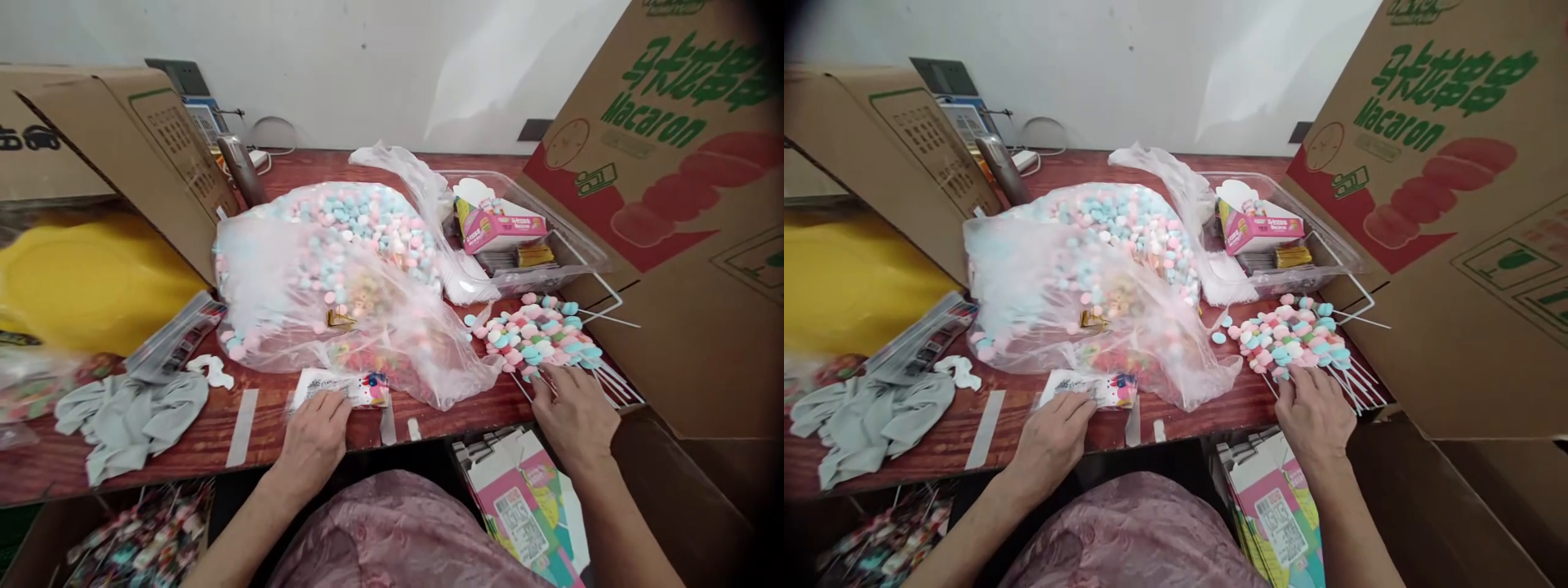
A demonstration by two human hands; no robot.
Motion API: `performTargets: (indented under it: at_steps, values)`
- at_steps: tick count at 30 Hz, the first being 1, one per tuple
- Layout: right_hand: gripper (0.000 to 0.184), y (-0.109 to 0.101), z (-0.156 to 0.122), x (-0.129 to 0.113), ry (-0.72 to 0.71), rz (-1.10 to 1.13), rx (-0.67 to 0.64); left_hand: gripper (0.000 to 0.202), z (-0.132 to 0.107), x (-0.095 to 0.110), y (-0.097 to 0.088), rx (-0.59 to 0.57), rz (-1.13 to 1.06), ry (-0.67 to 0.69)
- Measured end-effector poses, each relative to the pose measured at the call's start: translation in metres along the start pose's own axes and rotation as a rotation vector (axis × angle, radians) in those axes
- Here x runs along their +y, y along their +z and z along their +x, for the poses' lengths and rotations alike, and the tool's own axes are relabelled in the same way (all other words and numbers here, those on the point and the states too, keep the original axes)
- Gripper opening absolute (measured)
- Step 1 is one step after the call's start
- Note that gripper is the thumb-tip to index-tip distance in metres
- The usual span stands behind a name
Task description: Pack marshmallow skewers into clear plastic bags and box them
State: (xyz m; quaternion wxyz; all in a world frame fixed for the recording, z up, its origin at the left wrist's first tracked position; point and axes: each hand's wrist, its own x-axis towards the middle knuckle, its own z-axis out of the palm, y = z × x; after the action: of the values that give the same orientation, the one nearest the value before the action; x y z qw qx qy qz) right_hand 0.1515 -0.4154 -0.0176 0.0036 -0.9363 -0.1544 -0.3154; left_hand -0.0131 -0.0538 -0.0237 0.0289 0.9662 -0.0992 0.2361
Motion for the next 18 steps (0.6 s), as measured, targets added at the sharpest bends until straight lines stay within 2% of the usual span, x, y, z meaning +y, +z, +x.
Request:
performTargets:
  at_steps: [2,4,9,12,15,18]
  values:
    - [0.025,0.004,-0.004,0.0,-0.021,-0.028,-0.016,0.022,0.002,-0.002,0.002,0.118,0.002,0.003]
    - [0.022,0.003,-0.008,0.001,-0.023,0.0,-0.006,0.018,0.002,-0.003,0.004,0.17,0.01,0.002]
    - [0.016,-0.012,-0.01,0.016,0.075,0.018,0.177,0.017,-0.003,0.005,0.005,0.09,0.008,-0.072]
    - [0.019,-0.02,0.001,0.029,0.119,-0.042,0.198,0.019,-0.002,0.008,0.002,0.025,0.03,-0.134]
    - [0.024,-0.02,0.016,0.044,0.186,-0.114,0.138,0.019,0.003,0.005,0.0,-0.005,-0.049,-0.193]
    - [0.023,-0.013,0.025,0.06,0.218,-0.103,-0.016,0.02,0.005,-0.001,-0.001,0.1,-0.201,-0.259]
